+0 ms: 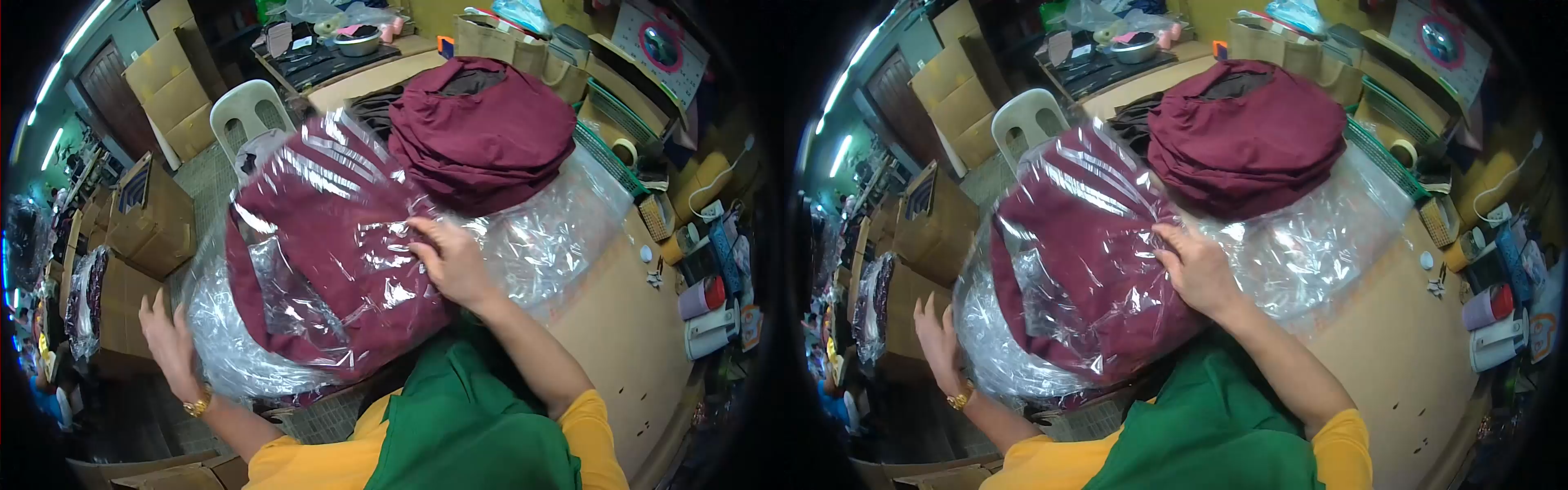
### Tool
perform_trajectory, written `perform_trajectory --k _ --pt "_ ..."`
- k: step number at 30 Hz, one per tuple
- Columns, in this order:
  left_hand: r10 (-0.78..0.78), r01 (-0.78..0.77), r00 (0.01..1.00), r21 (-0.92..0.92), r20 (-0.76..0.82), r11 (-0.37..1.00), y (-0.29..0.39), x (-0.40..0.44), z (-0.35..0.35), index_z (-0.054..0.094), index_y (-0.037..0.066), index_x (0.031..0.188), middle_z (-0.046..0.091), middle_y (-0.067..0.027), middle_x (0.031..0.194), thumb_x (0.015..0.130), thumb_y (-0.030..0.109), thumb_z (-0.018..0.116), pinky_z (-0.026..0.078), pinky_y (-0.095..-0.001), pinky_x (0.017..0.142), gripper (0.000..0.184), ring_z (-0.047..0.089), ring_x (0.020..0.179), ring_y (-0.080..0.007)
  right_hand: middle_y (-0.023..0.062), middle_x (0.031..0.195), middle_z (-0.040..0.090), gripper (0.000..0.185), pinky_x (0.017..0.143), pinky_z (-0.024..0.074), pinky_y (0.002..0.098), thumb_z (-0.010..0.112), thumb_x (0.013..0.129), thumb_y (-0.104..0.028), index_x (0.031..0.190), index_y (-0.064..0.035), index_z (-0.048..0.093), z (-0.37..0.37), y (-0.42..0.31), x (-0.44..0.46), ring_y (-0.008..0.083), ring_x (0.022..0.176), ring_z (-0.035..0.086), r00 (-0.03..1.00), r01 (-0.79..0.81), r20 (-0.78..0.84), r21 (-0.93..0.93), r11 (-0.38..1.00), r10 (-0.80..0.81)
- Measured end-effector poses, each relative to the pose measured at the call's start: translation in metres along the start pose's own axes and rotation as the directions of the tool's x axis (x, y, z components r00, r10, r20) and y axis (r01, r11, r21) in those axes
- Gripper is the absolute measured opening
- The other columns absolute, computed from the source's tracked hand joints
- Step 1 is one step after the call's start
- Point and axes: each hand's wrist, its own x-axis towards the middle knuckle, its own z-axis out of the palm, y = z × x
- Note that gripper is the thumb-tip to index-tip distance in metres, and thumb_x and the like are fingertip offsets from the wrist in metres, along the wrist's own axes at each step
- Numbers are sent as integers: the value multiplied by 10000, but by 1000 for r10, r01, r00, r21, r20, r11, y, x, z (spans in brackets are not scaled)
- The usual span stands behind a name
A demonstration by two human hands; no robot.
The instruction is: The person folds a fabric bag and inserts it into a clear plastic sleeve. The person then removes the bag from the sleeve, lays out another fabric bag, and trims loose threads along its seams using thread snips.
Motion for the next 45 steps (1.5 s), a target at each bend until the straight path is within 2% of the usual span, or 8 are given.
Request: perform_trajectory --k 11,19,24,27,29,34,38,45 --pt "471 -391 804 -275 362 878 203 -21 200 284 277 1548 94 -147 1640 932 609 479 19 -738 1090 727 73 1491 -433 198 1621 115 969 1045 55 797 570 746 -792 1531 -285 316 80 13 -85 504 1465 52 647 31 665 -513 858 374" --pt "551 -505 753 -221 359 835 202 -39 251 375 21 1483 126 -158 1634 859 398 596 66 -618 1166 762 114 1496 -380 149 1645 -1 917 1091 43 751 396 876 -767 1582 -255 114 125 35 -104 415 1500 8 356 -189 811 -423 886 464" --pt "556 -490 752 -263 355 831 194 -41 253 224 178 1567 167 -161 1624 948 472 522 69 -652 1145 748 136 1491 -378 191 1611 178 889 1125 210 658 684 863 -493 1544 -115 255 78 11 -93 396 1476 181 404 -225 891 -123 967 207" --pt "603 -533 668 -286 436 797 184 -20 261 171 201 1578 208 -164 1610 969 490 490 115 -661 1124 745 181 1479 -376 230 1440 472 722 1079 392 457 730 850 -366 1422 -18 458 -29 -4 -85 337 1337 461 672 -341 732 445 828 -117" --pt "593 -524 574 -303 565 796 178 4 258 169 260 1574 171 -155 1620 942 528 527 160 -682 1109 774 177 1478 -390 176 1327 581 484 1016 450 354 675 897 -180 1340 -36 545 -123 -14 -86 247 1224 561 653 -646 596 119 754 466" --pt "630 -662 599 -137 494 737 233 29 114 433 137 1451 269 -173 1578 833 318 708 210 -658 1109 700 229 1455 -407 176 1244 617 212 1014 448 346 546 918 -70 1092 -29 659 -292 141 -181 311 1172 588 673 -698 -589 -304 649 447" --pt "900 -683 390 -716 -194 141 329 -43 18 503 35 1377 413 -242 1479 808 134 704 251 -501 1147 612 349 1394 -419 175 1452 455 339 1105 325 516 579 925 -217 1244 -105 606 -359 193 -199 338 1364 399 558 -828 -722 -457 325 408" --pt "995 -696 -95 -711 -43 -97 468 -219 16 311 197 1534 138 -238 1606 891 612 528 82 -756 1076 795 85 1479 -465 177 1464 408 491 1131 200 620 586 921 -398 1355 -172 535 -359 217 -201 351 1419 289 504 -845 -643 -506 174 577"
